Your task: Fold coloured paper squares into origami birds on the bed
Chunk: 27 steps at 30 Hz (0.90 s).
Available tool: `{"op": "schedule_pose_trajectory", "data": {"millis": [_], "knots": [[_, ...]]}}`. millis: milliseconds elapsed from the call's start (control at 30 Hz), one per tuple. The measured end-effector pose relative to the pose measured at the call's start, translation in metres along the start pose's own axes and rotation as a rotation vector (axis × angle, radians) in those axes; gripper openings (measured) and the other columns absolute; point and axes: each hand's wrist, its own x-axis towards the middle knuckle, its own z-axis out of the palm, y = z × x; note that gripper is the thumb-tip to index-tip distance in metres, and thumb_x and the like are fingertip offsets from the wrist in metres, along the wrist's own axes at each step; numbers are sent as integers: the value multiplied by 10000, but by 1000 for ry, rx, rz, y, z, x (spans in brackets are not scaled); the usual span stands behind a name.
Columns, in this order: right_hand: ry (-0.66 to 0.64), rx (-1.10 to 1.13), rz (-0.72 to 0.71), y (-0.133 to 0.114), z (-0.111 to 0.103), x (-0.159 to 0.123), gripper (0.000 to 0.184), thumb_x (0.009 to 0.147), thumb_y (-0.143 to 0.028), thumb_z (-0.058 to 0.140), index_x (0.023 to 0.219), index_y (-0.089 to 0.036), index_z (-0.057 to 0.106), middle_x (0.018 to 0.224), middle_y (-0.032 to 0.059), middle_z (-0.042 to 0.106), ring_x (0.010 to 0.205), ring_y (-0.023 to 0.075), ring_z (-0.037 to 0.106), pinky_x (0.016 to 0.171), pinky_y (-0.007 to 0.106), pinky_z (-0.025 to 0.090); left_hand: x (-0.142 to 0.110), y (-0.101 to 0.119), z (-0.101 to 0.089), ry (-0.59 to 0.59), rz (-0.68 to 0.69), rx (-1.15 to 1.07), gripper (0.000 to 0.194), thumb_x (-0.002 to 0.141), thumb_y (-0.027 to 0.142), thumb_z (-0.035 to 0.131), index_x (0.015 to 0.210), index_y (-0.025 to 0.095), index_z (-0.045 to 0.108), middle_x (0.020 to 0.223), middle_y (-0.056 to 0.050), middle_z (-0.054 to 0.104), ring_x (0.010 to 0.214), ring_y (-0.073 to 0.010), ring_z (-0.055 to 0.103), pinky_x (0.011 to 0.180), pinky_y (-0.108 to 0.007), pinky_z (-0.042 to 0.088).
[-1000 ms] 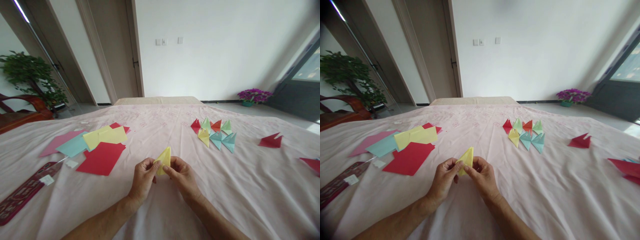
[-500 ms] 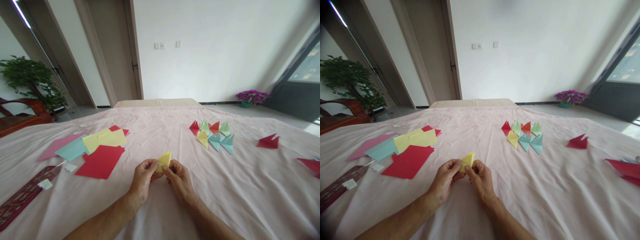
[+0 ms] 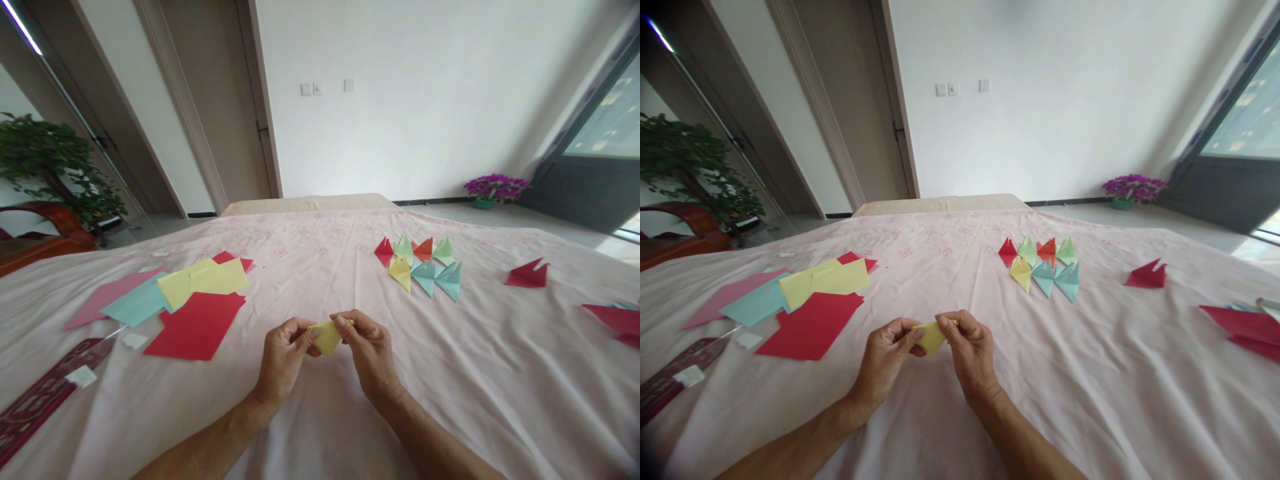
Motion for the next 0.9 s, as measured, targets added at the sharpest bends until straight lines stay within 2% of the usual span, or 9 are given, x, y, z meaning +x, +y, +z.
{"op": "schedule_pose_trajectory", "data": {"millis": [133, 267, 333, 433, 533, 633, 733, 900], "knots": [[63, 87, 74, 0, 0, 3, 244, 764, -420, 692, 764, -182, 744, 613, -4, 583, 604, 124, 476, 575, 250, 387, 1, -2, -1, -38, -23, -25, 347, 748, 459, 708, 754, 119, 636, 646, -6, 616, 554, -123, 581, 451, -204, 491], [155, 154, 125, 1, -3, 5, 253, 733, -427, 720, 767, -178, 750, 598, -3, 590, 582, 113, 470, 552, 242, 386, 0, -7, 0, -151, -52, -76, 338, 754, 435, 714, 854, 121, 643, 739, -33, 650, 649, -136, 608, 522, -212, 513], [168, 179, 147, 2, -4, 5, 273, 724, -439, 724, 766, -170, 749, 591, 1, 596, 561, 108, 469, 531, 238, 386, 3, -9, -1, -134, -71, -83, 338, 755, 435, 712, 845, 116, 644, 736, -41, 654, 641, -127, 597, 526, -205, 501], [105, 182, 205, 3, -2, 5, 330, 714, -471, 716, 810, -156, 747, 609, 22, 630, 555, 122, 515, 515, 244, 413, 15, -11, -6, -10, -83, -98, 348, 749, 448, 702, 840, 117, 645, 693, -24, 636, 581, -99, 560, 516, -193, 472], [-3, 140, 263, 1, 0, 3, 446, 701, -490, 713, 987, -148, 716, 659, 35, 669, 582, 150, 583, 542, 268, 467, 30, -11, -17, 51, -72, -94, 351, 736, 445, 701, 864, 123, 648, 690, -11, 631, 540, -77, 525, 505, -183, 442], [-134, 81, 275, -3, 1, -3, 588, 743, -494, 666, 1201, -131, 605, 688, 39, 688, 586, 159, 605, 560, 288, 490, 40, -12, -27, 4, -72, -70, 348, 713, 413, 722, 898, 122, 673, 728, -26, 659, 563, -89, 543, 508, -189, 429], [-239, 7, 294, -7, 0, -8, 663, 793, -478, 609, 1330, -114, 473, 715, 47, 703, 591, 163, 613, 568, 299, 499, 49, -15, -32, -73, -104, -54, 336, 713, 393, 717, 916, 127, 689, 724, -33, 669, 589, -110, 574, 520, -198, 429], [-249, -35, 308, -4, -4, -9, 657, 820, -458, 591, 1363, -128, 423, 724, 41, 705, 594, 161, 610, 550, 283, 487, 63, -20, -29, -170, -141, -65, 342, 725, 382, 693, 956, 129, 696, 698, -28, 660, 568, -110, 578, 510, -194, 415]]}}
